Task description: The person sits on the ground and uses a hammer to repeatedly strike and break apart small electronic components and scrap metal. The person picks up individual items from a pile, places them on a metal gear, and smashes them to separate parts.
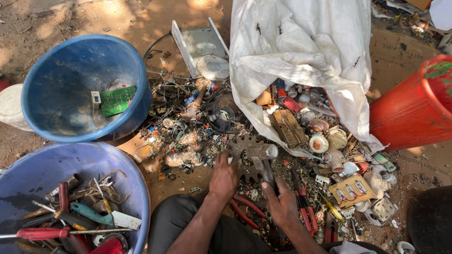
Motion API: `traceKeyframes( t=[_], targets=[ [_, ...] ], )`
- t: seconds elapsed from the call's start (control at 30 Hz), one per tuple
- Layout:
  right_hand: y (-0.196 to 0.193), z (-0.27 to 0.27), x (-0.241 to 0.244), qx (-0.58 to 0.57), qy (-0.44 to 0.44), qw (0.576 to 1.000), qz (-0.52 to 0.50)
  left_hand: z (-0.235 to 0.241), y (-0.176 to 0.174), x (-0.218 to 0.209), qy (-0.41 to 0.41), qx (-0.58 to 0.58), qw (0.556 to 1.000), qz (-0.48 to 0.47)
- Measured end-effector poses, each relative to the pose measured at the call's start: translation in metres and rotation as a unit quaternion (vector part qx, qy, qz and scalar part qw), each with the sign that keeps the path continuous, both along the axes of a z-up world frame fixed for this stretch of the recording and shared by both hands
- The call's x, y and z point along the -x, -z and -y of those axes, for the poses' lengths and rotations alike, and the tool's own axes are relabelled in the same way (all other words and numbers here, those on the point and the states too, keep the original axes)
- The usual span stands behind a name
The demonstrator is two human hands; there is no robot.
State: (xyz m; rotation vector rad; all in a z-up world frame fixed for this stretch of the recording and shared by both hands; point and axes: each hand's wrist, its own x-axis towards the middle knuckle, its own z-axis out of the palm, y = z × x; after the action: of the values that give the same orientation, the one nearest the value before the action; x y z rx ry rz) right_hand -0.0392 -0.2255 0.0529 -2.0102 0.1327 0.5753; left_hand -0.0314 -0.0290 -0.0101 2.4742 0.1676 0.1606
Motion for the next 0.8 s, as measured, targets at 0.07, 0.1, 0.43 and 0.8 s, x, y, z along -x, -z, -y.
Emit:
traceKeyframes(
  t=[0.07,0.1,0.43,0.8],
  targets=[
    [-0.001,0.004,-0.001,-0.005,0.01,1.0,0.0,-0.004,0.003,0.007,-0.001,-0.015,1.0,-0.017],
    [-0.001,0.007,-0.001,0.007,0.009,1.0,-0.008,-0.005,0.005,0.011,-0.008,-0.014,0.999,-0.03],
    [0.004,-0.002,0.014,0.117,-0.132,0.946,0.271,0.003,-0.008,0.005,-0.048,0.041,0.996,-0.06],
    [0.035,0.008,0.006,0.073,-0.106,0.977,0.172,-0.008,-0.034,-0.001,-0.103,0.122,0.982,-0.096]
  ],
)
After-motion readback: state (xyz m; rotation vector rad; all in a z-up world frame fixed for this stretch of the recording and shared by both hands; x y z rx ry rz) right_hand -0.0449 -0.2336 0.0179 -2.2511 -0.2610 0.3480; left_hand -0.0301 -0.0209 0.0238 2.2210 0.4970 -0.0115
